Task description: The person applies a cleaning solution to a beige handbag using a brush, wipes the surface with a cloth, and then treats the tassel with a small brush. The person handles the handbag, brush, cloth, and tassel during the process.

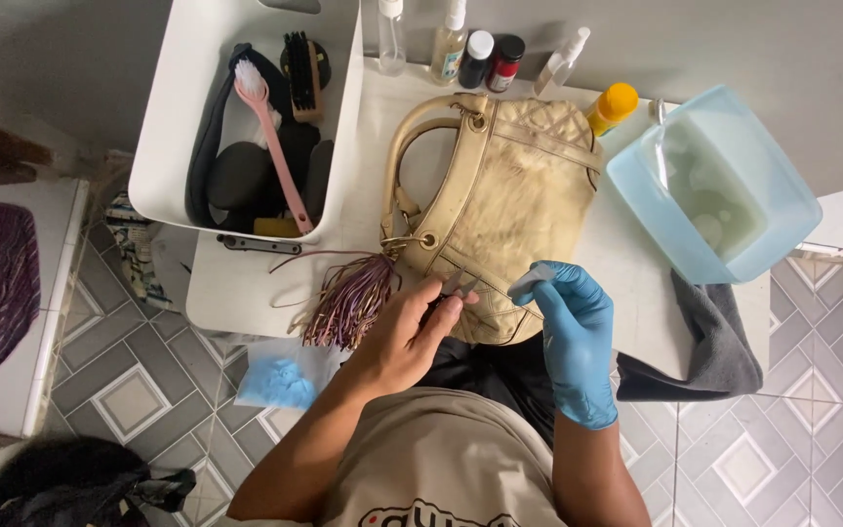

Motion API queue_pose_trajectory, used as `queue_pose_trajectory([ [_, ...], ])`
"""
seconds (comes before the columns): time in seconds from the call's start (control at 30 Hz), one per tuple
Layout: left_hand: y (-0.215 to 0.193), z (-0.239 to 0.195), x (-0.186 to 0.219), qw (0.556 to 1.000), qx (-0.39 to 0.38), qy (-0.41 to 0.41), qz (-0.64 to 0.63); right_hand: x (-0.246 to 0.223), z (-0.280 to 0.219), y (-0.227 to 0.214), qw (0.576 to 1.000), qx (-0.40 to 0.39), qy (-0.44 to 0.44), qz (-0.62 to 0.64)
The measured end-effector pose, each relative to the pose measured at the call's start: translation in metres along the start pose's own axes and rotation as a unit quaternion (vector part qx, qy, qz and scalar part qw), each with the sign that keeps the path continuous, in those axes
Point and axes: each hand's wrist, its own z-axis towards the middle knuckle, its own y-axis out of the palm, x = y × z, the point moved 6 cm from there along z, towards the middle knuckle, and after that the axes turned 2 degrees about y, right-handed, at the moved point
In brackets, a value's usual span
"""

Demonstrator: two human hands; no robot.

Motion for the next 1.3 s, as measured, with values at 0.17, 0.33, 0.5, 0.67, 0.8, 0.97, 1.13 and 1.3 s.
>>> queue_pose_trajectory([
  [0.17, 0.011, -0.009, -0.012, 0.999, 0.032, -0.010, -0.033, 0.001, -0.006, 0.001, 0.999, -0.016, 0.005, -0.027],
  [0.33, 0.022, 0.010, 0.008, 0.997, 0.062, 0.009, -0.046, -0.004, -0.018, 0.010, 0.997, -0.049, -0.019, -0.053],
  [0.5, 0.022, 0.019, 0.021, 0.993, 0.107, 0.033, -0.027, -0.006, -0.010, 0.003, 0.992, -0.058, -0.048, -0.099],
  [0.67, 0.040, 0.023, 0.016, 0.999, -0.002, 0.014, 0.042, -0.011, -0.012, 0.010, 0.975, -0.147, -0.060, -0.156],
  [0.8, 0.045, 0.024, 0.013, 0.997, -0.018, 0.023, 0.070, -0.004, -0.012, 0.002, 0.982, -0.116, -0.065, -0.135],
  [0.97, 0.045, 0.029, -0.003, 0.998, -0.036, -0.045, 0.019, -0.046, -0.007, -0.019, 0.986, 0.029, -0.135, 0.090],
  [1.13, 0.043, 0.024, -0.022, 0.992, -0.009, -0.097, -0.074, -0.006, -0.002, -0.062, 0.980, 0.036, -0.067, 0.185],
  [1.3, 0.033, 0.028, -0.024, 0.991, 0.062, -0.043, -0.114, -0.004, -0.004, -0.038, 1.000, 0.014, 0.007, 0.022],
])
